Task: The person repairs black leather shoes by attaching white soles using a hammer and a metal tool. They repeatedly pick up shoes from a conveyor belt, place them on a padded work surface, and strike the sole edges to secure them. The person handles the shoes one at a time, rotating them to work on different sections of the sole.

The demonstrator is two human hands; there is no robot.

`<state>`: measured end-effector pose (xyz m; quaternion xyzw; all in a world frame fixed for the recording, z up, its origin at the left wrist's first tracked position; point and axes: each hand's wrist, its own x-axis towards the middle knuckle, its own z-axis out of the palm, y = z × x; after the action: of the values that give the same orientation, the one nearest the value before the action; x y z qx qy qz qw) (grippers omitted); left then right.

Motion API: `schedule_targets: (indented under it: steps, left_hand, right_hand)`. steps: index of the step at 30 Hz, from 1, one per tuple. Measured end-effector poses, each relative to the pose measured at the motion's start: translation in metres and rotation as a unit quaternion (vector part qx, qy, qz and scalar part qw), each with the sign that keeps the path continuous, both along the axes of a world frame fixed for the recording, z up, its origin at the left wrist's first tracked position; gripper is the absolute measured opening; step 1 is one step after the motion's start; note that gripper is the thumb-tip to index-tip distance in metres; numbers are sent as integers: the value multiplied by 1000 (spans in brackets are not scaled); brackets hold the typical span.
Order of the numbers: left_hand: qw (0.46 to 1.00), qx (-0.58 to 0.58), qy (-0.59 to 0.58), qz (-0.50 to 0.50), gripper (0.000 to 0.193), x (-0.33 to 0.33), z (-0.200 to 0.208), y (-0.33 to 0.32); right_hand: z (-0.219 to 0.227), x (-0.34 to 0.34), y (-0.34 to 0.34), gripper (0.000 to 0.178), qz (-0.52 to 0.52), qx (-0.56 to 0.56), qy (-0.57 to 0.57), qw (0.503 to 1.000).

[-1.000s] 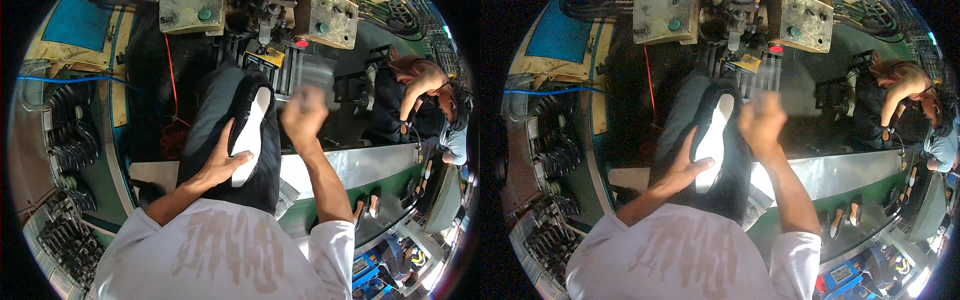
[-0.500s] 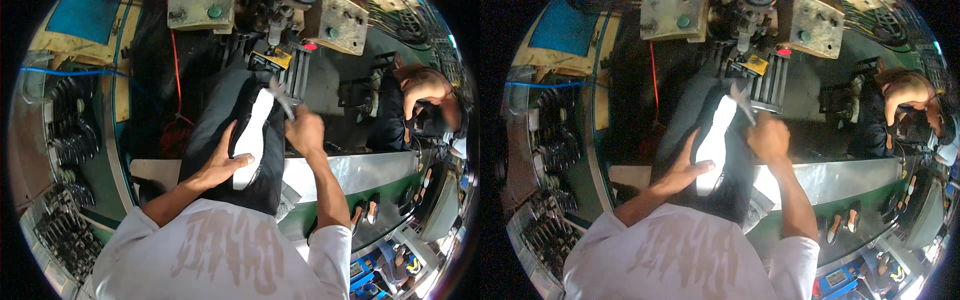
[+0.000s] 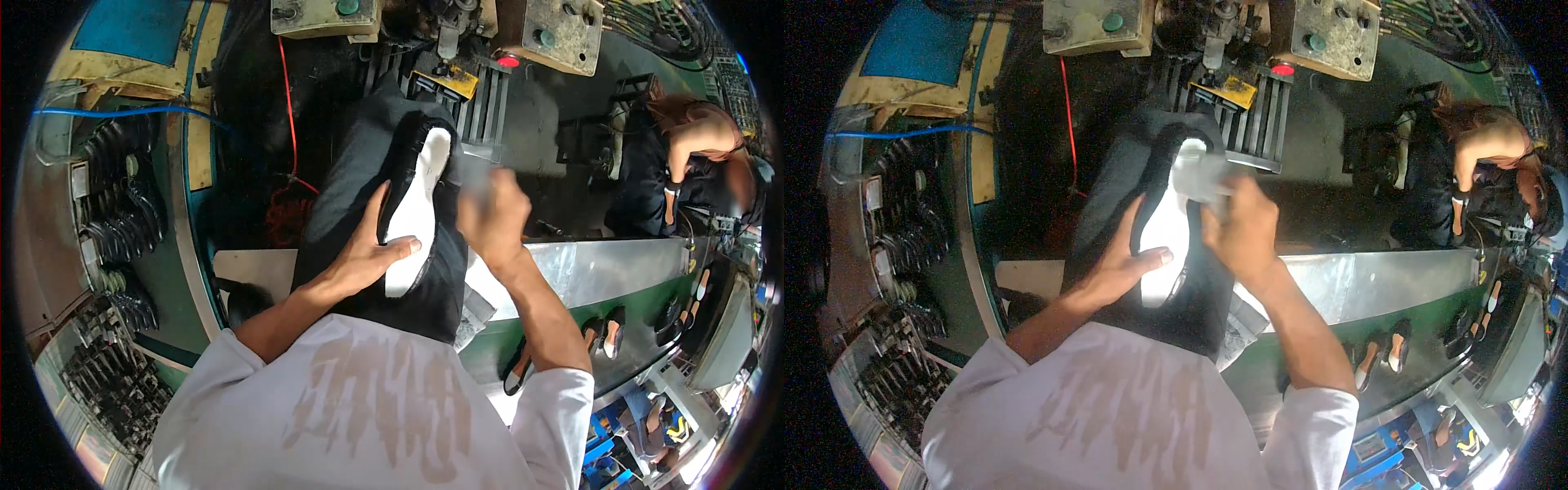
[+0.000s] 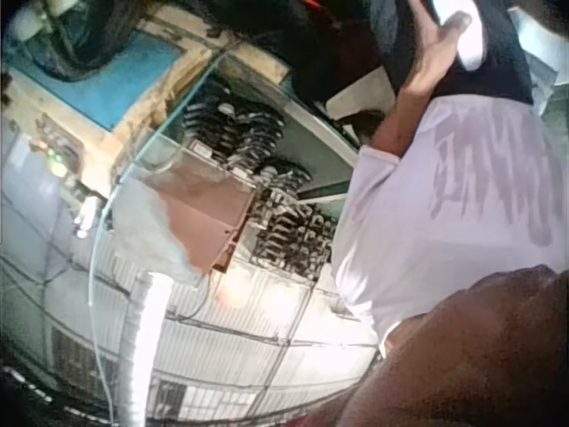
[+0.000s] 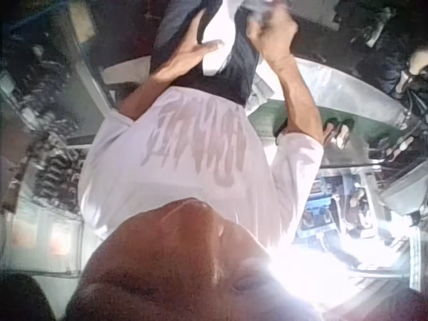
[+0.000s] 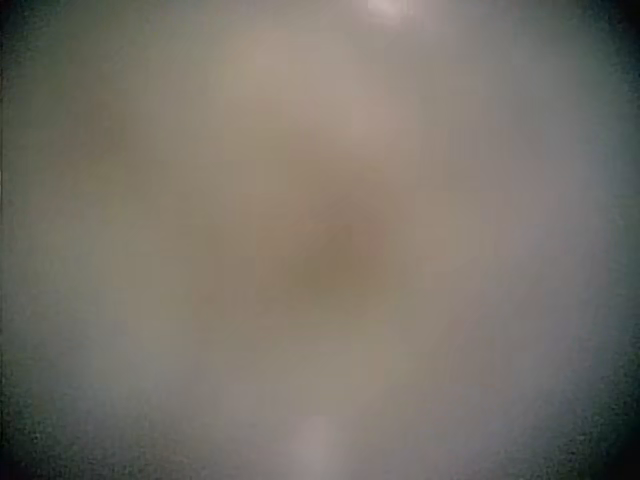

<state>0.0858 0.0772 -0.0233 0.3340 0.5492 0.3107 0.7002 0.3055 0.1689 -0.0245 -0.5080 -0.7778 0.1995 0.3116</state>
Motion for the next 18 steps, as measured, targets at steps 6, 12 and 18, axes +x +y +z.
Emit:
schedule_targets:
  steps: [6,12,18]
  left_hand:
    - [999,3,-32,15,105,-4,-8,0]
    - [974,-100,-182,92,92,-8,-12,13]
    - [933,-147,-296,142,87,-23,-34,3]
  right_hand:
    - [30,4,28,21,22,-114,-179,977]
    - [-14,-14,-5,24,54,-168,-324,930]
    - [16,-11,8,9,-142,-39,82,986]
